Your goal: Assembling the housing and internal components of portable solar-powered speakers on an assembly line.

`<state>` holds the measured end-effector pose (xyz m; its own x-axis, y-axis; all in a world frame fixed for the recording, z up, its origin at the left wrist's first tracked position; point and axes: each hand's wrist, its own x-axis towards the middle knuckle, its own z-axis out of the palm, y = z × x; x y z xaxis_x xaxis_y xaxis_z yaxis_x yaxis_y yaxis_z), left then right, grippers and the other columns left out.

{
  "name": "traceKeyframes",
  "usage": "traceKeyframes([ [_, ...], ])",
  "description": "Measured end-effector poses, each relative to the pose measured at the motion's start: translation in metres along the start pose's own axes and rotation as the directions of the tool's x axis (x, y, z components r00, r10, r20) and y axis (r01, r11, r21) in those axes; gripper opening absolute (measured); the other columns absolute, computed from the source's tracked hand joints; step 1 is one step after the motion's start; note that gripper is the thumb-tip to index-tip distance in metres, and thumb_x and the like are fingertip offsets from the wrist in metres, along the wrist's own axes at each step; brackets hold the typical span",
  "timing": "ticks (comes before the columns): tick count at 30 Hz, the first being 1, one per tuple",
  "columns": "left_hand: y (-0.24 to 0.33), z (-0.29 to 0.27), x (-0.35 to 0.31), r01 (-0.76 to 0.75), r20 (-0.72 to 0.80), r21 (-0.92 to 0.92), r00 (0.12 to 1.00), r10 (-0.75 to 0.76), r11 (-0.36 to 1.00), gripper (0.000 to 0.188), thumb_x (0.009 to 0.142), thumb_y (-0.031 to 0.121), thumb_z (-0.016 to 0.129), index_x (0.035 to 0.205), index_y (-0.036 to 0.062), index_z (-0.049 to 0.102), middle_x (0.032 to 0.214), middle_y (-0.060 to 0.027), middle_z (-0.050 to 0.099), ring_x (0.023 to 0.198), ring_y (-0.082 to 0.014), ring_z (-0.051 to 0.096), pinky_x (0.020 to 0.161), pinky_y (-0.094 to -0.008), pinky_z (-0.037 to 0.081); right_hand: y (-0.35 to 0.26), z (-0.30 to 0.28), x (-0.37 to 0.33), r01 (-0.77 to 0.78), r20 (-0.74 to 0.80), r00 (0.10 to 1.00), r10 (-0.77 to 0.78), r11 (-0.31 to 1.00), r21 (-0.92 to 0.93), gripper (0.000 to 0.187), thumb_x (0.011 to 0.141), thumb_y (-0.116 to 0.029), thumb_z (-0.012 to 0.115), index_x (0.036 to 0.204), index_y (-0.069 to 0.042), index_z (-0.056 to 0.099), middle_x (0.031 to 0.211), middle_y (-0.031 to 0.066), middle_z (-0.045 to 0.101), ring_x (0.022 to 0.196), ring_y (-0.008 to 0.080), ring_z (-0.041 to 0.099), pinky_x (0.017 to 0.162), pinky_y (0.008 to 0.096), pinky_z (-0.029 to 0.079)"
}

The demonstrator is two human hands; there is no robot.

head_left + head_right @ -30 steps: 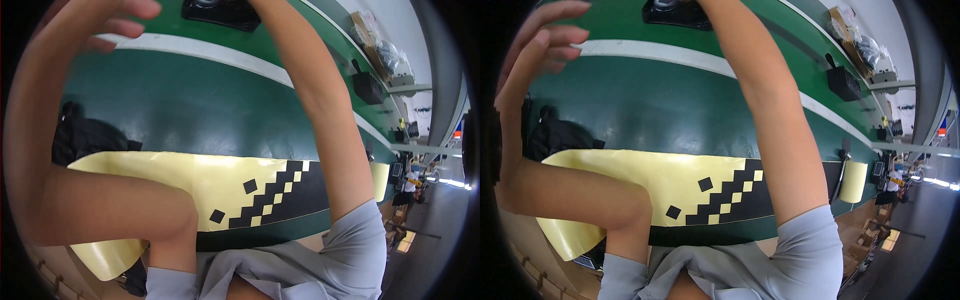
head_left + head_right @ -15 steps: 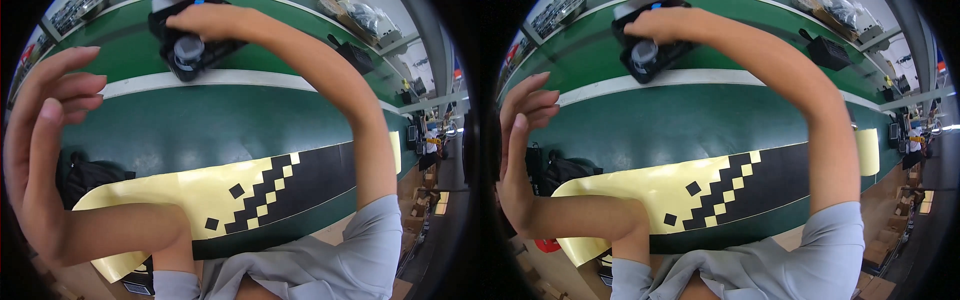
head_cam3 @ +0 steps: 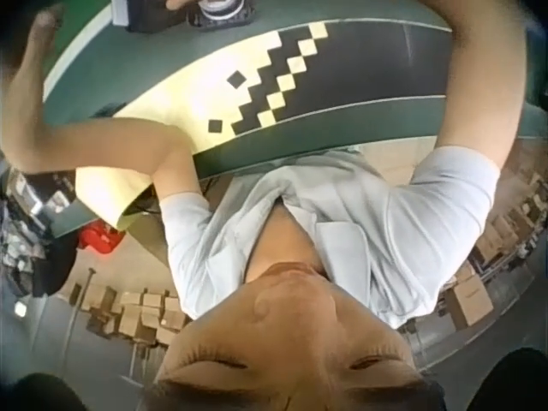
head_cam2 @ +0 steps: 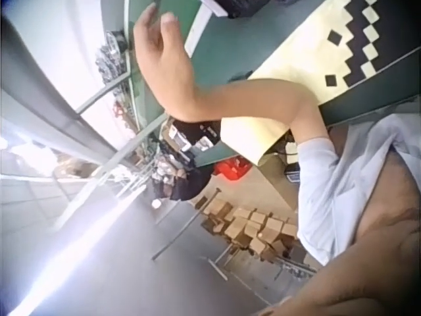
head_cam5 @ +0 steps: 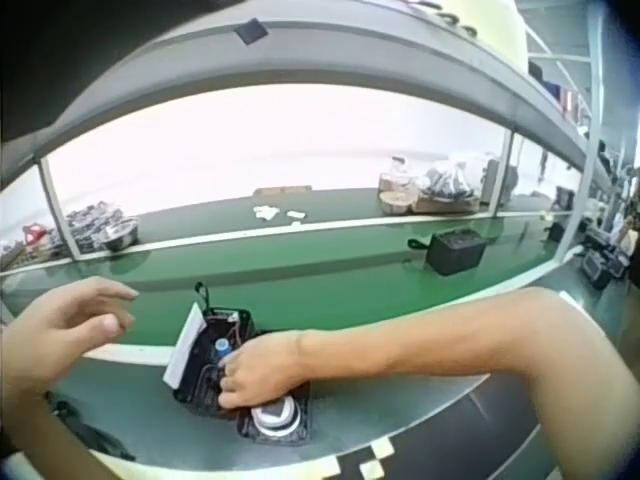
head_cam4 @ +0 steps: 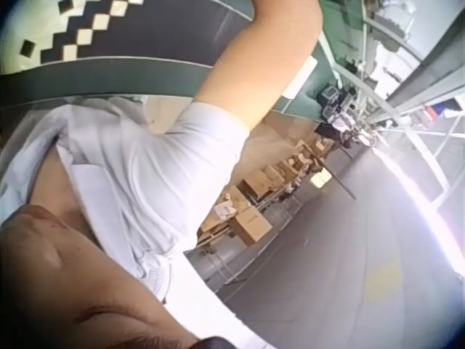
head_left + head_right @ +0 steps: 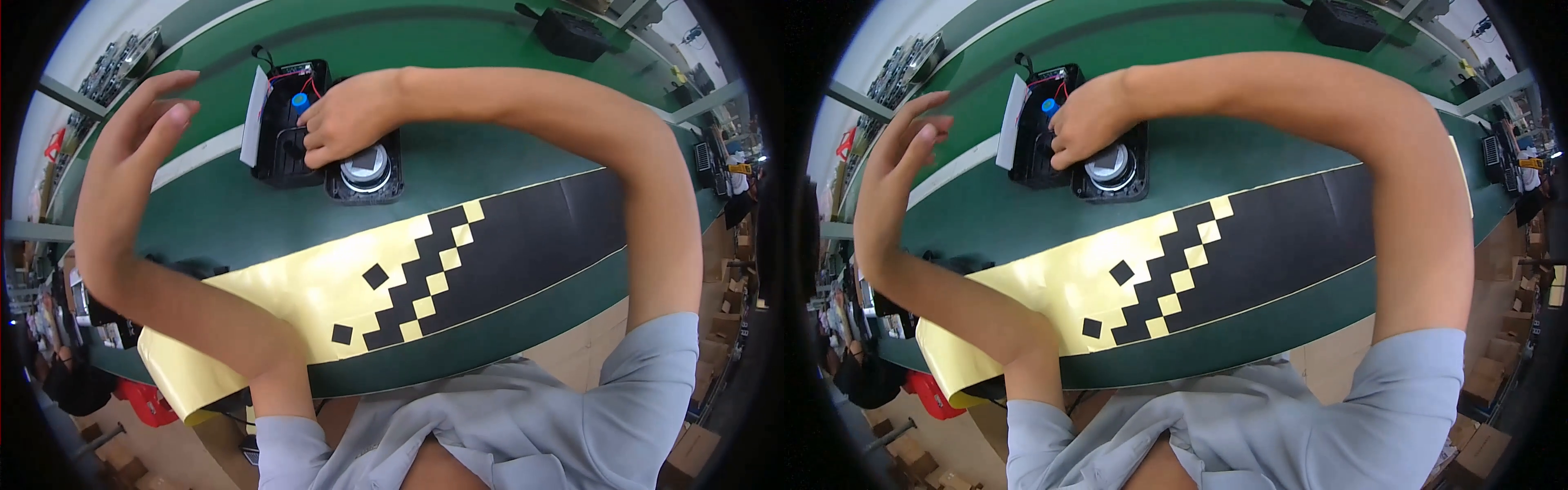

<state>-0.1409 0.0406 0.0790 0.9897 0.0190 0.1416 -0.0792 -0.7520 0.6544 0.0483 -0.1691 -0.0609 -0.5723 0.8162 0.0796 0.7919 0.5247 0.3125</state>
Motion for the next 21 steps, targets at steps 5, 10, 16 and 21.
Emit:
traceKeyframes([
  [5, 0.003, 0.015, 0.013, -0.094, -0.043, 0.182, 0.994, 0.103, 0.979, 0.032, 0.095, 0.024, 0.068, 0.116, 0.0010, 0.067, 0.105, -0.0096, 0.072, 0.100, -0.0182, 0.067, 0.090, -0.0324, 0.050, -0.013, -0.034, -0.011, -0.145, -0.133, 0.984, 0.119, 0.968, -0.204, 0.014, 0.088, -0.010, 0.061, 0.100, -0.007, 0.056, 0.101, 0.0093, 0.062, 0.106, 0.0282, 0.063, 0.100, 0.0381, 0.051],
  [10, 0.051, 0.058, 0.020, -0.287, 0.312, 0.295, 0.930, 0.192, 0.911, 0.018, 0.089, 0.014, 0.071, 0.103, 0.0032, 0.066, 0.090, -0.0070, 0.071, 0.081, -0.0189, 0.067, 0.074, -0.0338, 0.053, -0.057, -0.044, -0.054, -0.693, -0.323, 0.670, 0.669, 0.719, 0.052, 0.023, 0.086, -0.010, 0.069, 0.108, -0.006, 0.062, 0.108, 0.0113, 0.063, 0.104, 0.0320, 0.063, 0.091, 0.0416, 0.051],
  [16, 0.077, 0.154, 0.010, -0.362, 0.300, 0.551, 0.927, 0.226, 0.752, 0.025, 0.085, 0.026, 0.076, 0.086, 0.0006, 0.075, 0.085, -0.0196, 0.073, 0.082, -0.0368, 0.074, 0.072, -0.0440, 0.060, -0.082, 0.021, -0.094, -0.780, -0.445, 0.029, 0.895, 0.298, 0.550, 0.013, 0.089, -0.010, 0.068, 0.100, -0.005, 0.064, 0.090, 0.0135, 0.062, 0.086, 0.0333, 0.064, 0.074, 0.0397, 0.052],
  [21, 0.085, 0.185, 0.008, -0.329, 0.363, 0.623, 0.925, 0.110, 0.710, 0.024, 0.082, 0.027, 0.081, 0.081, 0.0040, 0.076, 0.079, -0.0144, 0.073, 0.076, -0.0306, 0.075, 0.063, -0.0396, 0.055, -0.079, 0.026, -0.083, -0.751, -0.491, 0.229, 0.841, 0.473, 0.461, 0.009, 0.089, -0.008, 0.066, 0.096, -0.004, 0.063, 0.088, 0.0132, 0.061, 0.080, 0.0319, 0.063, 0.071, 0.0413, 0.051],
])
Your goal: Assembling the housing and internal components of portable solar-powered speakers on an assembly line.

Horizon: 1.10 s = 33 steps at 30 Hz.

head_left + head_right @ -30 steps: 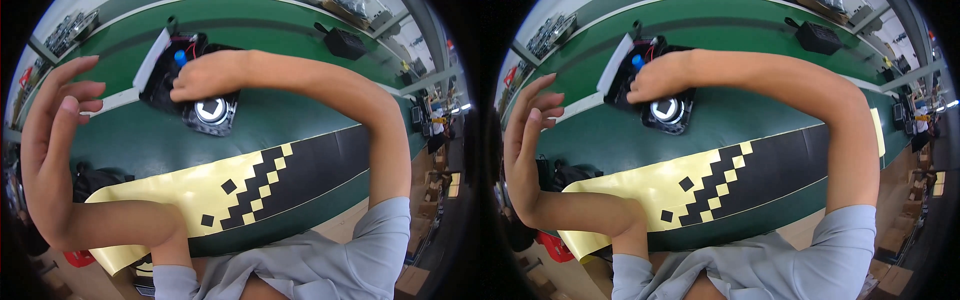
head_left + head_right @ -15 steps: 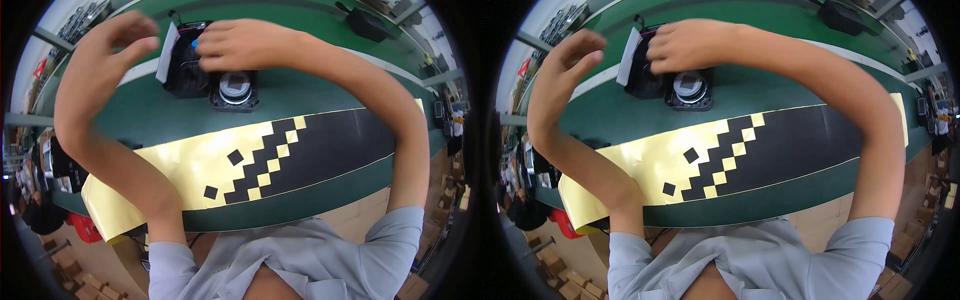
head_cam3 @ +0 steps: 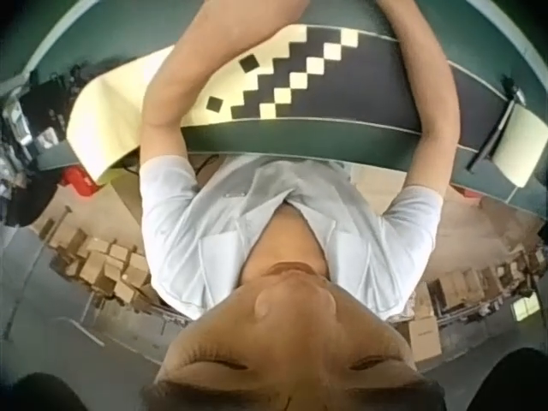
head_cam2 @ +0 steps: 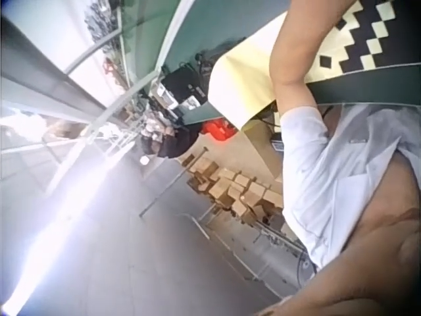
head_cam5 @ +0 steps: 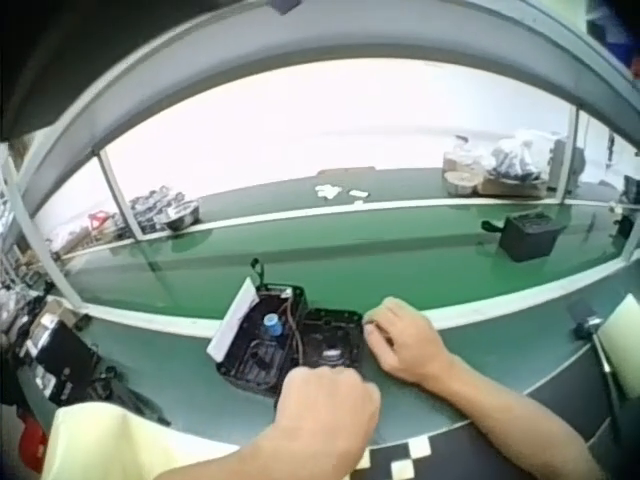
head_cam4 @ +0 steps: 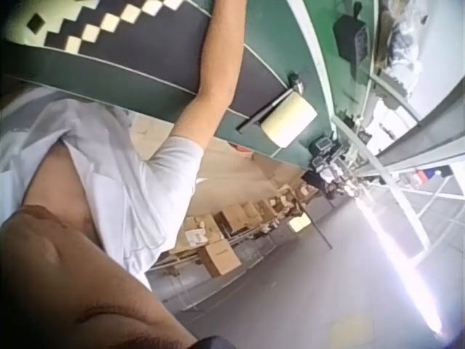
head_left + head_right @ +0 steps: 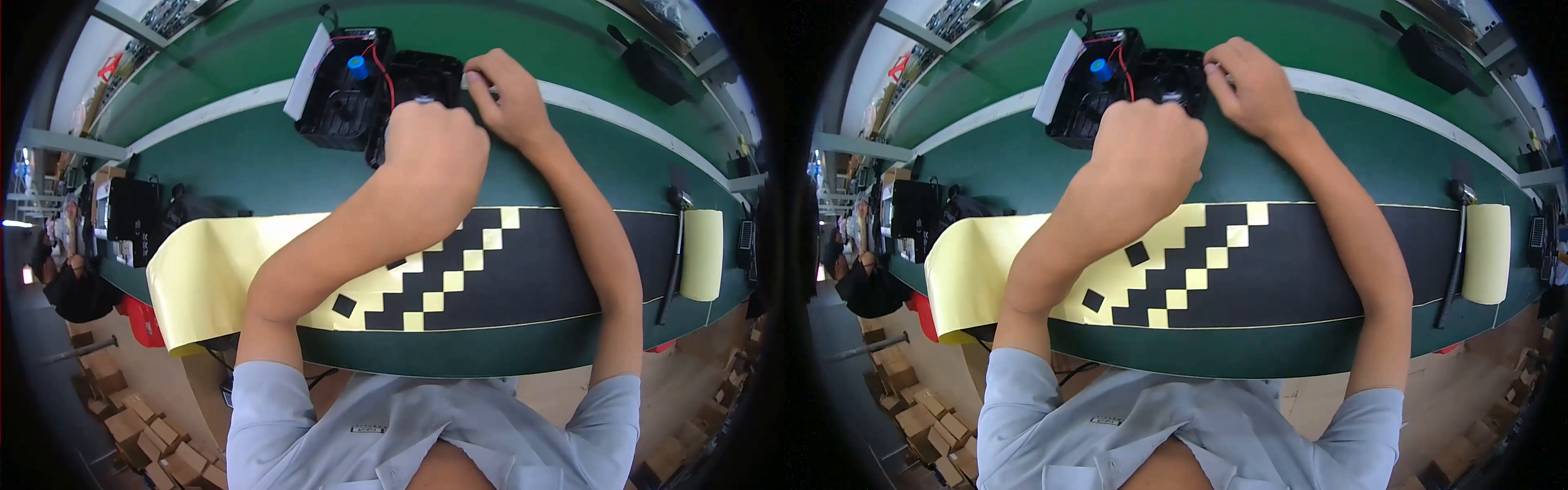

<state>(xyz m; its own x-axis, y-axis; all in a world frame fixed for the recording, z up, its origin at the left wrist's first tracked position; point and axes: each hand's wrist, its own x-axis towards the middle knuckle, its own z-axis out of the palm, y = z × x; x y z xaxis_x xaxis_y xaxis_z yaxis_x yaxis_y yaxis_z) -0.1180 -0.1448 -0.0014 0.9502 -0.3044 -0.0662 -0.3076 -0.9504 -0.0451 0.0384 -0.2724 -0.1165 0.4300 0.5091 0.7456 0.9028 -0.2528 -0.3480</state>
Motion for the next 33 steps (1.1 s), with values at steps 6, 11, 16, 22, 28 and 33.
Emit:
traceKeyframes([
  [6, 0.010, 0.013, 0.016, 0.113, 0.089, 0.074, 0.989, -0.119, 0.991, 0.032, 0.079, 0.036, 0.084, 0.079, 0.0050, 0.076, 0.076, -0.0134, 0.073, 0.073, -0.0291, 0.075, 0.062, -0.0381, 0.056, 0.000, -0.007, -0.009, 0.034, 0.053, 0.998, -0.031, 0.997, -0.063, 0.011, 0.088, -0.010, 0.065, 0.098, -0.005, 0.063, 0.090, 0.0110, 0.060, 0.084, 0.0306, 0.062, 0.072, 0.0423, 0.052],
  [11, 0.020, 0.019, 0.027, 0.269, 0.126, 0.064, 0.953, -0.275, 0.961, 0.040, 0.076, 0.044, 0.085, 0.079, 0.0048, 0.077, 0.072, -0.0128, 0.072, 0.067, -0.0283, 0.074, 0.058, -0.0364, 0.055, 0.007, -0.011, -0.011, 0.006, 0.018, 1.000, -0.004, 0.998, -0.061, 0.011, 0.088, -0.009, 0.065, 0.098, -0.005, 0.063, 0.089, 0.0104, 0.060, 0.084, 0.0306, 0.062, 0.071, 0.0416, 0.052],
  [16, 0.008, 0.028, 0.031, 0.281, 0.106, 0.083, 0.951, -0.289, 0.956, 0.041, 0.077, 0.045, 0.085, 0.079, 0.0041, 0.076, 0.070, -0.0140, 0.071, 0.067, -0.0295, 0.074, 0.057, -0.0373, 0.055, 0.007, -0.010, -0.010, -0.033, 0.015, 0.999, 0.033, 0.999, -0.044, 0.010, 0.088, -0.008, 0.065, 0.097, -0.005, 0.063, 0.089, 0.0098, 0.060, 0.084, 0.0308, 0.063, 0.071, 0.0420, 0.052],
  [22, 0.006, 0.018, 0.028, 0.229, 0.141, 0.021, 0.963, -0.230, 0.973, 0.039, 0.077, 0.040, 0.085, 0.080, 0.0023, 0.076, 0.074, -0.0169, 0.072, 0.071, -0.0325, 0.074, 0.061, -0.0409, 0.057, 0.009, -0.009, -0.014, -0.108, 0.010, 0.994, 0.108, 0.994, -0.014, 0.008, 0.089, -0.009, 0.063, 0.096, -0.006, 0.063, 0.089, 0.0100, 0.060, 0.084, 0.0314, 0.063, 0.071, 0.0428, 0.052],
  [28, 0.015, 0.015, 0.021, 0.141, 0.123, 0.037, 0.982, -0.145, 0.989, 0.035, 0.076, 0.032, 0.086, 0.083, 0.0000, 0.074, 0.081, -0.0193, 0.072, 0.076, -0.0347, 0.074, 0.065, -0.0420, 0.058, 0.012, -0.006, -0.013, -0.076, 0.013, 0.997, 0.076, 0.997, -0.009, 0.009, 0.089, -0.004, 0.063, 0.099, -0.004, 0.064, 0.091, 0.0105, 0.061, 0.079, 0.0292, 0.062, 0.070, 0.0385, 0.050],
  [33, 0.016, 0.030, 0.028, 0.141, 0.136, 0.097, 0.979, -0.153, 0.985, 0.033, 0.074, 0.029, 0.086, 0.082, -0.0003, 0.074, 0.083, -0.0196, 0.070, 0.074, -0.0386, 0.073, 0.067, -0.0435, 0.058, 0.017, -0.009, -0.015, -0.100, -0.032, 0.994, 0.100, 0.995, -0.015, 0.009, 0.089, -0.005, 0.063, 0.098, -0.004, 0.063, 0.089, 0.0107, 0.061, 0.077, 0.0287, 0.061, 0.069, 0.0387, 0.050],
])
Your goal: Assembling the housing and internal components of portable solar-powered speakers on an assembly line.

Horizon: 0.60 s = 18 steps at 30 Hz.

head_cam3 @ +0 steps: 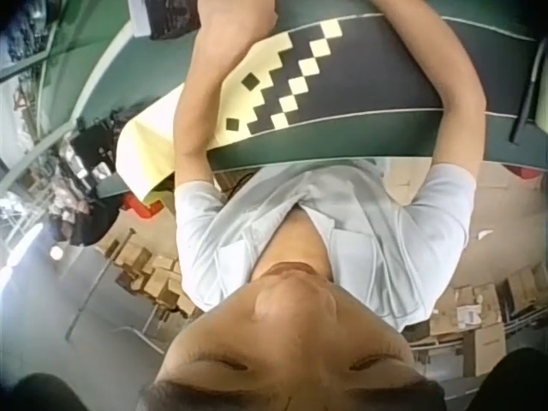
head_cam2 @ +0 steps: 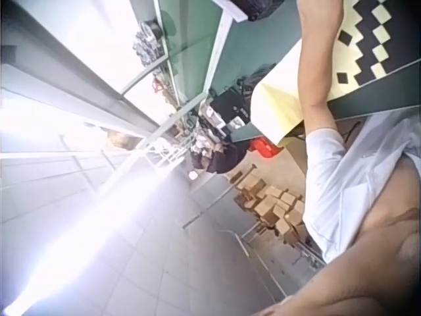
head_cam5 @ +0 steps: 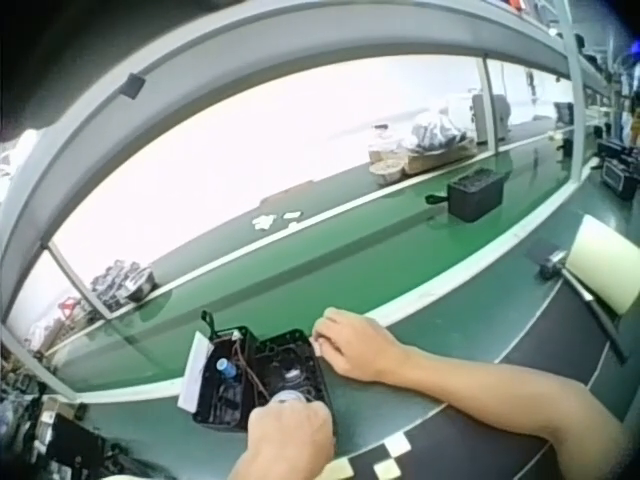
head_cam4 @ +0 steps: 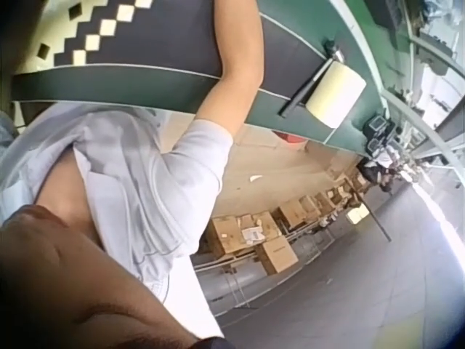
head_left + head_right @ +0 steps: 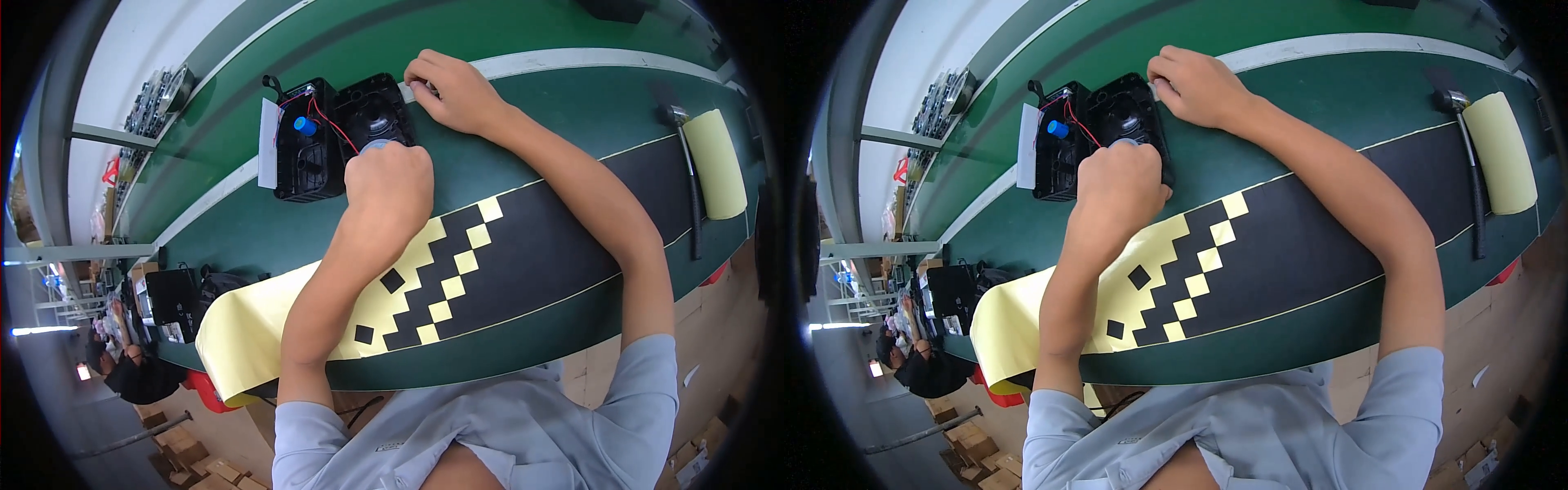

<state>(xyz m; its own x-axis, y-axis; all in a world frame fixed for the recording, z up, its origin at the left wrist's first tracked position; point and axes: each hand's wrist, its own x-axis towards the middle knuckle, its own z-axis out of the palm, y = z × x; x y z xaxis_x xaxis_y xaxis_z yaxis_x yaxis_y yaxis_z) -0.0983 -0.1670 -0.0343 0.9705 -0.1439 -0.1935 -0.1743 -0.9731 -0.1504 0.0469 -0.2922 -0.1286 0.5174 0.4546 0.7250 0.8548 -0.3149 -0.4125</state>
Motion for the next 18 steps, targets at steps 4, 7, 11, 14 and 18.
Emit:
traceKeyframes([
  [4, -0.009, -0.005, 0.005, 0.015, -0.158, -0.099, 0.987, -0.031, 0.995, 0.032, 0.079, 0.029, 0.083, 0.086, -0.0012, 0.075, 0.076, -0.0184, 0.071, 0.073, -0.0330, 0.073, 0.067, -0.0408, 0.058, -0.005, 0.001, 0.002, -0.212, -0.011, 0.977, 0.213, 0.976, 0.044, 0.014, 0.087, -0.012, 0.068, 0.096, -0.002, 0.063, 0.083, 0.0118, 0.061, 0.070, 0.0247, 0.062, 0.065, 0.0390, 0.049],
  [7, -0.028, -0.016, 0.007, 0.005, -0.256, -0.305, 0.963, -0.087, 0.952, 0.032, 0.082, 0.029, 0.080, 0.088, -0.0021, 0.076, 0.070, -0.0162, 0.070, 0.067, -0.0280, 0.072, 0.063, -0.0377, 0.055, -0.011, -0.002, 0.011, -0.510, 0.197, 0.850, 0.489, 0.857, 0.074, 0.035, 0.097, -0.037, 0.064, 0.103, -0.002, 0.062, 0.082, 0.0120, 0.064, 0.067, 0.0212, 0.065, 0.063, 0.0384, 0.052],
  [11, -0.047, -0.036, 0.012, 0.009, -0.210, -0.656, 0.958, -0.194, 0.755, 0.035, 0.087, 0.028, 0.075, 0.079, -0.0052, 0.070, 0.059, -0.0129, 0.063, 0.052, -0.0232, 0.061, 0.056, -0.0345, 0.048, -0.035, -0.024, 0.017, -0.950, 0.842, 0.312, 0.440, 0.161, 0.268, 0.093, 0.099, -0.078, 0.020, 0.141, -0.002, 0.054, 0.111, 0.0225, 0.067, 0.091, 0.0326, 0.072, 0.079, 0.0539, 0.060],
  [14, -0.044, -0.031, 0.017, -0.009, -0.204, -0.761, 0.952, -0.226, 0.648, 0.036, 0.088, 0.029, 0.073, 0.078, -0.0050, 0.070, 0.059, -0.0159, 0.064, 0.055, -0.0305, 0.064, 0.058, -0.0376, 0.050, -0.060, -0.015, 0.021, -0.787, 0.786, 0.492, 0.375, -0.196, 0.586, 0.087, 0.101, -0.075, 0.022, 0.145, -0.004, 0.049, 0.116, 0.0210, 0.066, 0.101, 0.0355, 0.070, 0.087, 0.0598, 0.058],
  [18, -0.033, -0.017, 0.019, -0.168, -0.391, -0.617, 0.913, -0.114, 0.768, 0.031, 0.094, 0.024, 0.071, 0.088, -0.0063, 0.070, 0.060, -0.0090, 0.066, 0.053, -0.0124, 0.063, 0.051, -0.0295, 0.046, -0.054, -0.006, 0.023, -0.693, 0.800, 0.526, 0.290, -0.399, 0.601, 0.078, 0.102, -0.072, 0.026, 0.135, -0.008, 0.056, 0.117, 0.0165, 0.066, 0.106, 0.0337, 0.067, 0.093, 0.0647, 0.055],
])
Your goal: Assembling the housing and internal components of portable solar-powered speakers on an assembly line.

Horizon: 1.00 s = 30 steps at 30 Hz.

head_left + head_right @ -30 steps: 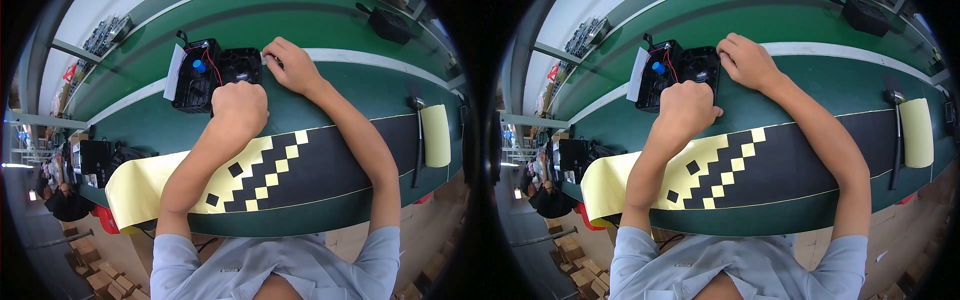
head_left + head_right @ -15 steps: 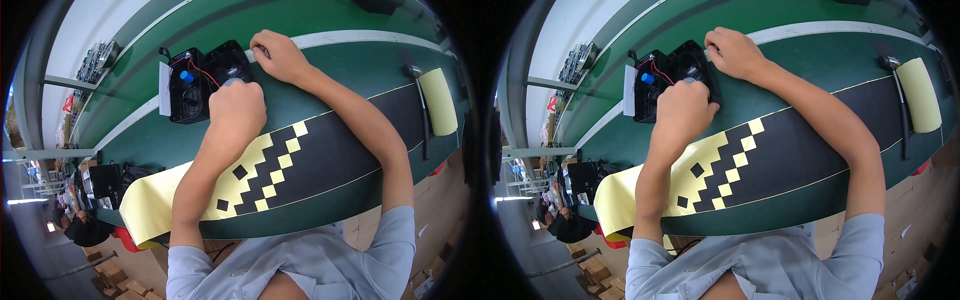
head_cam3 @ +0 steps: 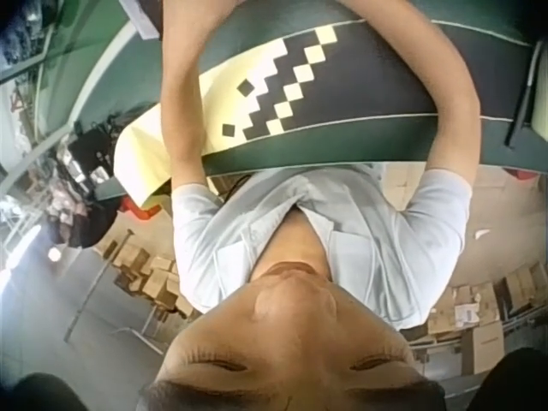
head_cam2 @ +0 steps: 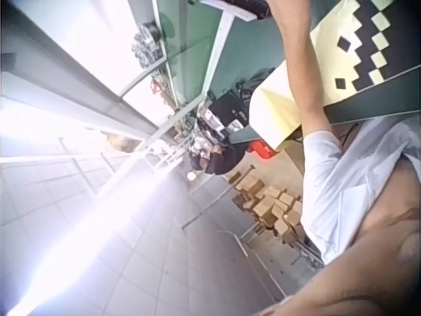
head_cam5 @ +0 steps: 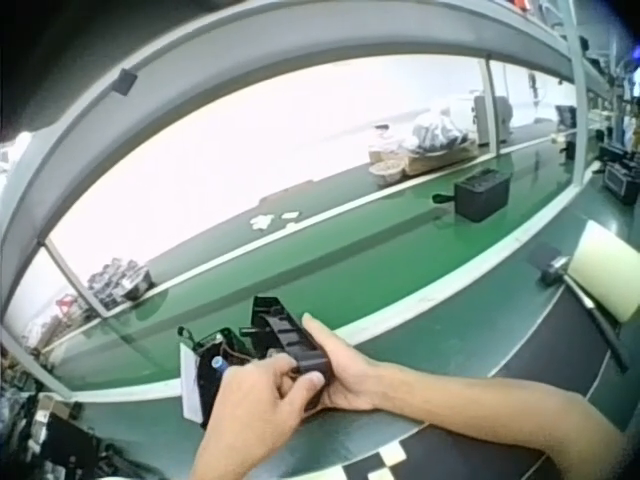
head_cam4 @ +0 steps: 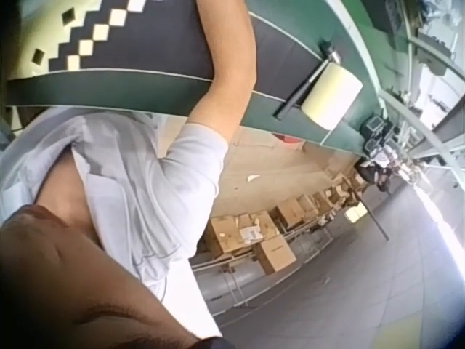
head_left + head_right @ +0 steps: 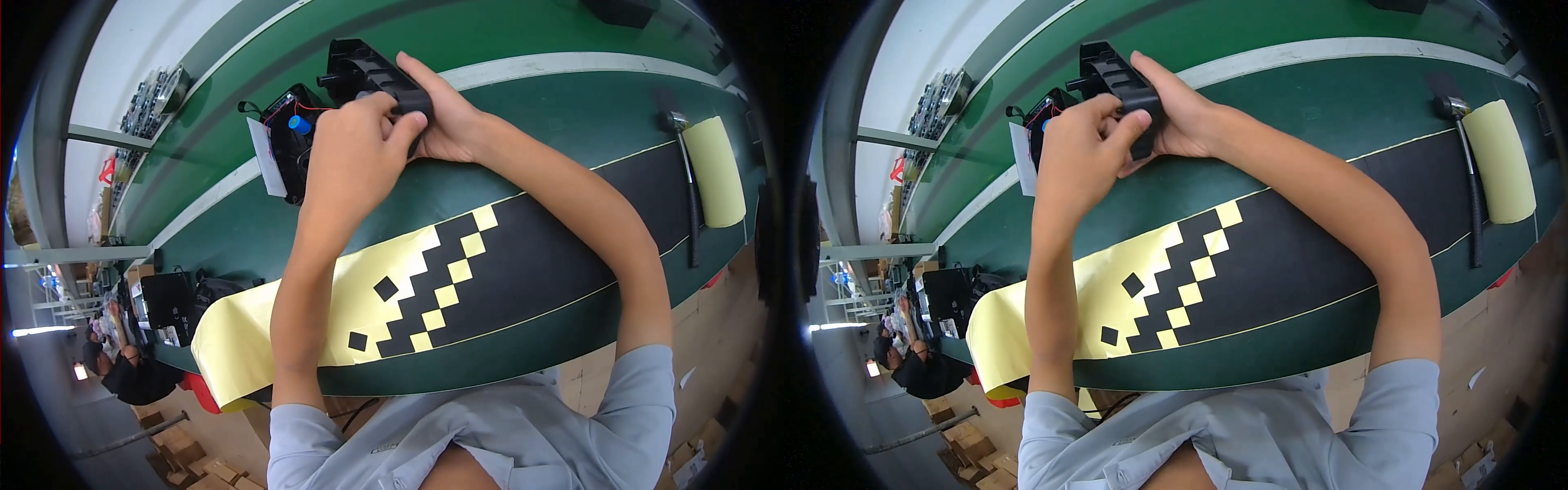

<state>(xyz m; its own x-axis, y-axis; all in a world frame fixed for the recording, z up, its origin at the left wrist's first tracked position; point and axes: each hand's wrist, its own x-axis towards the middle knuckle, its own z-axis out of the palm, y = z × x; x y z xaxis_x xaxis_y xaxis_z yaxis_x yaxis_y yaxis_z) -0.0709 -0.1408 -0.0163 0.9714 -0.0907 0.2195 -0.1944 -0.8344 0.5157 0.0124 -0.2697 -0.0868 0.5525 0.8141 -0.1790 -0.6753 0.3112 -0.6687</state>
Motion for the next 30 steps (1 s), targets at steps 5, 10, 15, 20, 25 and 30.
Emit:
traceKeyframes([
  [5, -0.020, -0.034, 0.010, -0.039, 0.015, -0.166, 0.999, 0.042, 0.985, 0.022, 0.099, 0.017, 0.062, 0.105, -0.0010, 0.073, 0.073, -0.0103, 0.071, 0.065, -0.0115, 0.067, 0.060, -0.0272, 0.049, -0.001, -0.014, 0.000, -0.008, -0.038, 0.999, 0.007, 1.000, -0.029, 0.067, 0.097, -0.065, 0.051, 0.126, -0.006, 0.064, 0.112, 0.0140, 0.069, 0.101, 0.0309, 0.071, 0.083, 0.0567, 0.057],
  [10, -0.101, -0.112, 0.007, -0.188, -0.059, 0.370, 0.973, 0.225, 0.910, 0.048, 0.078, -0.011, 0.066, 0.116, 0.0180, 0.074, 0.150, -0.0115, 0.054, 0.140, -0.0337, 0.046, 0.111, -0.0449, 0.043, -0.003, -0.008, 0.001, 0.013, -0.123, 0.992, -0.024, 0.996, -0.088, 0.067, 0.095, -0.064, 0.053, 0.125, -0.005, 0.064, 0.110, 0.0147, 0.069, 0.098, 0.0350, 0.072, 0.082, 0.0568, 0.057],
  [15, -0.171, -0.126, -0.005, 0.036, -0.040, 0.306, 0.999, -0.025, 0.952, 0.055, 0.073, -0.009, 0.073, 0.118, 0.0231, 0.074, 0.161, -0.0094, 0.041, 0.149, -0.0350, 0.036, 0.118, -0.0477, 0.038, -0.006, -0.007, 0.004, 0.046, -0.080, 0.995, -0.053, 0.995, -0.083, 0.066, 0.094, -0.064, 0.054, 0.126, -0.006, 0.064, 0.109, 0.0150, 0.069, 0.099, 0.0359, 0.072, 0.081, 0.0565, 0.058],
  [20, -0.191, -0.116, 0.002, 0.017, 0.027, 0.113, 0.999, -0.020, 0.994, 0.052, 0.070, -0.004, 0.076, 0.115, 0.0223, 0.075, 0.162, -0.0111, 0.040, 0.149, -0.0349, 0.035, 0.119, -0.0488, 0.037, -0.014, -0.009, 0.001, 0.046, -0.099, 0.994, -0.054, 0.996, -0.078, 0.067, 0.094, -0.064, 0.054, 0.128, -0.007, 0.063, 0.110, 0.0152, 0.069, 0.101, 0.0371, 0.071, 0.082, 0.0571, 0.057],
  [25, -0.185, -0.104, 0.010, -0.091, 0.128, 0.065, 0.988, 0.082, 0.994, 0.030, 0.068, 0.004, 0.076, 0.095, 0.0158, 0.074, 0.162, -0.0116, 0.041, 0.149, -0.0374, 0.034, 0.120, -0.0512, 0.034, -0.023, -0.007, -0.002, 0.035, -0.143, 0.989, -0.049, 0.995, -0.096, 0.065, 0.094, -0.064, 0.054, 0.123, -0.006, 0.063, 0.109, 0.0153, 0.069, 0.096, 0.0372, 0.072, 0.081, 0.0575, 0.057],
  [30, -0.149, -0.092, 0.014, -0.178, 0.209, 0.083, 0.965, 0.158, 0.980, 0.020, 0.067, 0.010, 0.079, 0.086, 0.0152, 0.075, 0.160, -0.0083, 0.044, 0.148, -0.0356, 0.035, 0.120, -0.0495, 0.032, -0.038, -0.007, -0.006, 0.056, -0.168, 0.982, -0.083, 0.985, -0.161, 0.062, 0.094, -0.062, 0.056, 0.118, -0.006, 0.064, 0.097, 0.0138, 0.070, 0.091, 0.0337, 0.073, 0.080, 0.0562, 0.058],
])
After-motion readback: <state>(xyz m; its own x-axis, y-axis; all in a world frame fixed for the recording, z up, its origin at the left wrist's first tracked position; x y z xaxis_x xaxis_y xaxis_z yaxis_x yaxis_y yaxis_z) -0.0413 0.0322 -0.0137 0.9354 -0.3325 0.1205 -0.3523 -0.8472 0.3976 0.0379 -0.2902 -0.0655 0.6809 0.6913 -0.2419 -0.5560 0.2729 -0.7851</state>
